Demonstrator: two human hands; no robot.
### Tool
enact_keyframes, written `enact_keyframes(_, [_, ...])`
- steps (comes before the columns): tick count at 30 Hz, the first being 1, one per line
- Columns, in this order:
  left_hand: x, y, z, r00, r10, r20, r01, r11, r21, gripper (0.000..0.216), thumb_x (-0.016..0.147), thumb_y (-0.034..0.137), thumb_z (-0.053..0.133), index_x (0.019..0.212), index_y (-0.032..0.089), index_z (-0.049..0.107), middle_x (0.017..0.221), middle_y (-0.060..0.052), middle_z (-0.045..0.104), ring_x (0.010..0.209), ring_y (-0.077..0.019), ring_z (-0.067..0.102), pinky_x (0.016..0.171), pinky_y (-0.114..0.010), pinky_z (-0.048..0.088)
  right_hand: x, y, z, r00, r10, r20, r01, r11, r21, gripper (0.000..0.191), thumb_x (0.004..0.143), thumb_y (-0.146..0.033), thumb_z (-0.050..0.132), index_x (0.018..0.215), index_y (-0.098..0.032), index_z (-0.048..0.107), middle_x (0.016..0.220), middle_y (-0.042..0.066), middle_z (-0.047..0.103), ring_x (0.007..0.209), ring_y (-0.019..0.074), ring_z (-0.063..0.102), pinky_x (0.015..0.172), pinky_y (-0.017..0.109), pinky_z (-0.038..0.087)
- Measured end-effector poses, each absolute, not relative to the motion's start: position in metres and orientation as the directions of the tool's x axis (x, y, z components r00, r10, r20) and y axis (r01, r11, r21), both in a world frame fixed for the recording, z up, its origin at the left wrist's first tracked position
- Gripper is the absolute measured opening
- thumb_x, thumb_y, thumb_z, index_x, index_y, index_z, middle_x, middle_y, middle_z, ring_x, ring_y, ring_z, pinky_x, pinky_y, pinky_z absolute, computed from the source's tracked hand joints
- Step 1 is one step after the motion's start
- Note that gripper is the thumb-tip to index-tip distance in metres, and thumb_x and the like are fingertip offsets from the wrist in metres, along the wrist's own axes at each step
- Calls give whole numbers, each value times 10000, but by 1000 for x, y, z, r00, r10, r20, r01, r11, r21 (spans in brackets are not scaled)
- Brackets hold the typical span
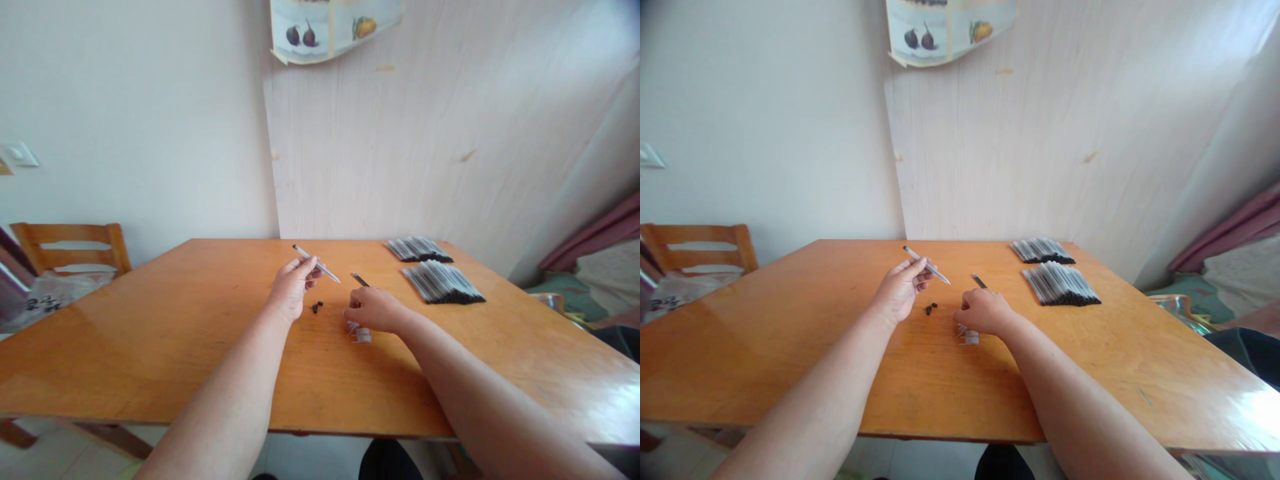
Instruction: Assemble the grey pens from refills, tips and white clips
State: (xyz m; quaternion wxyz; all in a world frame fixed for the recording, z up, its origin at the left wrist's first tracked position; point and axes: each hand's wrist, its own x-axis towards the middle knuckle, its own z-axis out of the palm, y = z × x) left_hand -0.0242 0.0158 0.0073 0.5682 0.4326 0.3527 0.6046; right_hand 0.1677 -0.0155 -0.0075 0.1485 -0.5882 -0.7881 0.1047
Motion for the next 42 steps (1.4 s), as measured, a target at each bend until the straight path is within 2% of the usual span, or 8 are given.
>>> enact_keyframes(3, [-25,16,7,15,992,122,-376,-107,920,284,681,386,750,843,174,653,847,-71,714,729,-147,643,612,-240,352,162,-18,-10,-288,951,116,900,310,-306,163,698,-355,674,640,-204,655,694,60,667,634,179,566,544,275,305])
enact_keyframes(9, [-25,16,7,8,993,121,-372,-110,922,288,680,387,751,845,171,654,858,-72,712,724,-145,639,614,-238,355,160,-13,-13,-286,945,156,878,324,-353,178,722,-350,658,652,-190,626,678,57,654,616,162,542,529,275,282])
enact_keyframes(14, [-25,18,5,-1,991,132,-384,-123,915,283,683,379,754,847,172,651,855,-66,711,711,-141,641,616,-243,362,160,-12,-10,-254,935,248,817,345,-462,162,788,-338,592,729,-188,578,672,28,624,579,127,499,532,257,297])
enact_keyframes(20, [-23,18,6,-11,991,130,-425,-122,897,253,695,339,749,840,161,644,805,-61,702,686,-137,635,622,-244,403,158,-14,-11,-247,886,392,692,444,-569,150,816,-336,572,791,-188,562,669,-5,576,600,113,486,540,235,320])
enact_keyframes(34, [-22,17,5,-28,991,130,-416,-130,900,218,735,298,708,862,142,624,808,-60,693,674,-112,632,636,-222,433,156,-18,0,-171,907,385,659,396,-639,171,831,-325,547,826,-171,620,671,0,608,585,106,502,542,231,347])
enact_keyframes(42, [-20,18,2,2,991,130,-394,-119,911,223,742,308,706,863,139,625,812,-67,691,701,-120,639,672,-239,457,156,-19,3,-132,914,384,698,361,-619,149,813,-298,551,824,-174,632,690,13,639,599,115,522,545,240,338])
